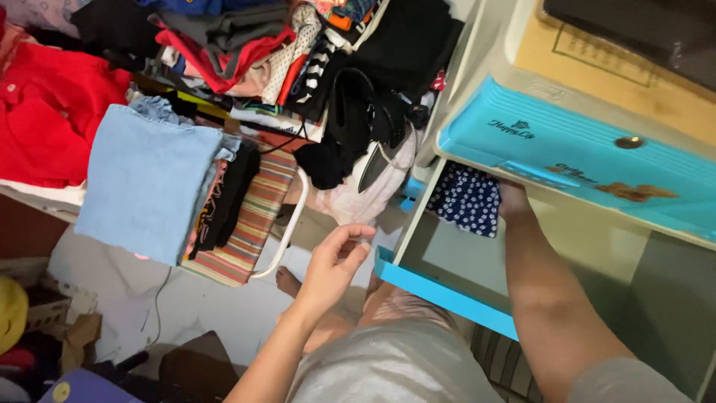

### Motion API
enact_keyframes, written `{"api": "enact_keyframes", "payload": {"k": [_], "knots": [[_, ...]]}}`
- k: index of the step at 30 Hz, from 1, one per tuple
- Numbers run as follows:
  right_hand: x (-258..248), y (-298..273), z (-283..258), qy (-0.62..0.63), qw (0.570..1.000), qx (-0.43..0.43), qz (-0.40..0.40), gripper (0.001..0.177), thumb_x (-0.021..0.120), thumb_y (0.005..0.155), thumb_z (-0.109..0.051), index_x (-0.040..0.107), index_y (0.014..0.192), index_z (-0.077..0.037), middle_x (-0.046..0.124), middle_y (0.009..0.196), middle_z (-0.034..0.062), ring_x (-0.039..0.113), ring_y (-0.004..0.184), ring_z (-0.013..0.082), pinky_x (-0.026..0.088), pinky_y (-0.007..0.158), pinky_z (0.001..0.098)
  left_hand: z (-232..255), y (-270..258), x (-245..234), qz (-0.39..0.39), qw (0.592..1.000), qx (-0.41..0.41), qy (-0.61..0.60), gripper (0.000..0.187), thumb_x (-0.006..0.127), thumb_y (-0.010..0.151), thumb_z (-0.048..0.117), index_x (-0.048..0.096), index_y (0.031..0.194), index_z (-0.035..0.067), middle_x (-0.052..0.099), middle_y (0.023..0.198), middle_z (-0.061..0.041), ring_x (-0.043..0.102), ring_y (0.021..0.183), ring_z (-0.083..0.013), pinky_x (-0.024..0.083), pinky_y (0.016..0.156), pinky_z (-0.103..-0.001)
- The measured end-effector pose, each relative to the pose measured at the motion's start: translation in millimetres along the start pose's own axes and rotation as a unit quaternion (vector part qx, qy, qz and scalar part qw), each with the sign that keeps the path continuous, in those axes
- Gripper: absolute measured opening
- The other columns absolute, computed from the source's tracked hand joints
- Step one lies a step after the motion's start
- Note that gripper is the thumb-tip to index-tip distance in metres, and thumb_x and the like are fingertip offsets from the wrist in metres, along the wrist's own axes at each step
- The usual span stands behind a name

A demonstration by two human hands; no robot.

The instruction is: Transfer folded clothes from a stack into a dresser drawer.

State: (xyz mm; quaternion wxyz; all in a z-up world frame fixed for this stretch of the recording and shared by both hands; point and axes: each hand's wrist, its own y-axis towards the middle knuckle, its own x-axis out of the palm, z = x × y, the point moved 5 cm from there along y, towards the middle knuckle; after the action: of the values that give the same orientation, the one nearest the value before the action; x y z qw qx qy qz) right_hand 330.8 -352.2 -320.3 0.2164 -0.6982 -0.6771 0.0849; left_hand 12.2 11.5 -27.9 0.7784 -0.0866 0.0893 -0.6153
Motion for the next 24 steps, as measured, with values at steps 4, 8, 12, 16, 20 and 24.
{"api": "enact_keyframes", "payload": {"k": [4,8,12,16,20,24], "knots": [[8.8,-20.3,-12.9,-0.243,0.947,-0.064,0.197,0.071,0.084,0.085,-0.045,0.055,0.135,-0.004,0.057,0.130,0.0189,0.055,0.121,0.0338,0.045,0.101,0.0475,-2.4,6.3,5.3,-0.007,1.000,0.000,-0.021,0.027,0.065,0.093,0.007,0.070,0.119,0.005,0.072,0.107,-0.001,0.065,0.088,-0.0083,0.054,0.080,-0.025],[26.5,-55.5,-18.4,-0.354,0.879,0.022,0.319,0.089,0.084,0.078,-0.046,0.044,0.144,-0.002,0.055,0.138,0.0235,0.056,0.127,0.0379,0.043,0.108,0.0441,4.7,10.4,8.0,-0.012,0.999,0.029,0.000,0.026,0.065,0.094,0.009,0.069,0.120,0.005,0.072,0.106,0.000,0.065,0.089,-0.0075,0.054,0.082,-0.024],[23.7,-39.9,-16.4,-0.356,0.895,0.009,0.268,0.080,0.074,0.079,-0.030,0.042,0.148,-0.005,0.057,0.137,0.0234,0.056,0.127,0.0387,0.042,0.110,0.0423,0.4,16.1,16.4,-0.037,0.998,0.040,-0.017,0.025,0.065,0.096,0.010,0.070,0.120,0.006,0.072,0.107,0.001,0.063,0.087,-0.0076,0.053,0.081,-0.024],[30.2,-93.8,-37.9,-0.449,0.837,-0.067,0.306,0.073,0.080,0.079,-0.029,0.048,0.137,0.002,0.058,0.131,0.0281,0.055,0.122,0.0433,0.042,0.106,0.0459,-13.2,24.3,14.2,-0.045,0.998,0.041,-0.025,0.026,0.066,0.095,0.008,0.071,0.121,0.006,0.071,0.103,0.000,0.060,0.085,-0.0079,0.052,0.077,-0.025],[78.9,-166.6,-56.1,-0.461,0.814,-0.293,0.198,0.034,0.074,0.089,-0.018,0.068,0.119,-0.003,0.066,0.120,0.0215,0.062,0.115,0.0397,0.050,0.101,0.0462,-14.5,35.2,-8.2,-0.027,0.994,0.086,-0.056,0.023,0.064,0.096,0.007,0.070,0.119,0.006,0.071,0.105,0.002,0.063,0.090,-0.0053,0.052,0.082,-0.023],[152.8,-276.1,-97.2,-0.382,0.847,-0.348,0.126,0.020,0.068,0.090,-0.009,0.075,0.108,-0.010,0.068,0.116,0.0146,0.065,0.107,0.0298,0.054,0.090,0.0373,8.6,19.1,-55.6,0.029,0.995,0.090,-0.010,0.023,0.065,0.096,0.006,0.071,0.118,0.008,0.069,0.098,0.001,0.060,0.082,-0.0069,0.051,0.075,-0.024]]}}
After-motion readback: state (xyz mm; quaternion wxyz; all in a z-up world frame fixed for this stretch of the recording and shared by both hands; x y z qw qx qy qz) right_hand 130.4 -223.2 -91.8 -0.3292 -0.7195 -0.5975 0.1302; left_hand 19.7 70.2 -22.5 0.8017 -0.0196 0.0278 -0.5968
